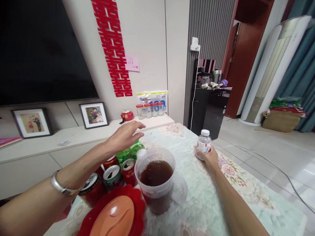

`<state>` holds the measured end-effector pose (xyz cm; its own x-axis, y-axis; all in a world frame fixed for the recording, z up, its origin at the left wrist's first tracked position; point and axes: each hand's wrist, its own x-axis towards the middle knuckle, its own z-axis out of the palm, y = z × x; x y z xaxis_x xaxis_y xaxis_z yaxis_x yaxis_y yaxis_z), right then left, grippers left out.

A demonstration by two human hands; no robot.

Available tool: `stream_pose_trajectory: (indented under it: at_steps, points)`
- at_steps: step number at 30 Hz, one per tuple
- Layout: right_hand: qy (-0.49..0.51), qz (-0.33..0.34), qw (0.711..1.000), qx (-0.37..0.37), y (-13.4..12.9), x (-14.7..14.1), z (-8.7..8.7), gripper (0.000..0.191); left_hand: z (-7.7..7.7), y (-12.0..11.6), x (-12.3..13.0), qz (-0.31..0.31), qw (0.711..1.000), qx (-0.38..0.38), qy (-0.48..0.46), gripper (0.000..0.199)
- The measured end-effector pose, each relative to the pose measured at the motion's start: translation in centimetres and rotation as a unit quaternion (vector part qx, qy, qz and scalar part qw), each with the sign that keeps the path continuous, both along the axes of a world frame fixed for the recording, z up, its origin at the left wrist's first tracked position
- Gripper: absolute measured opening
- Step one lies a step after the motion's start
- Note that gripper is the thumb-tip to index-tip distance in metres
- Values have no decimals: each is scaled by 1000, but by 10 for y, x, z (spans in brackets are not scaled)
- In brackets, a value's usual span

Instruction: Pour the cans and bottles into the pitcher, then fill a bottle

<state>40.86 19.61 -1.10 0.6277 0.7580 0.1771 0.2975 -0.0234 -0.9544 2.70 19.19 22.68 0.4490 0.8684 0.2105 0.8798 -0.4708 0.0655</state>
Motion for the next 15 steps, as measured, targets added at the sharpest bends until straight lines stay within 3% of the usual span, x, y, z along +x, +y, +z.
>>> stream_pose_trajectory:
  at_steps: [5,8,11,15]
  points:
    - [-21,67,997,-19,-81,-26,23,61,-5,-52,20,-112,987,25,-111,30]
    - [-35,120,992,-18,-144,-46,39,60,-14,-95,34,-215,962,-17,-167,29]
    - [-36,211,977,9,-206,-73,52,57,-20,-136,42,-317,916,-106,-224,38]
    - [-59,331,942,1,-266,-111,58,54,-24,-174,40,-427,819,-265,-276,54]
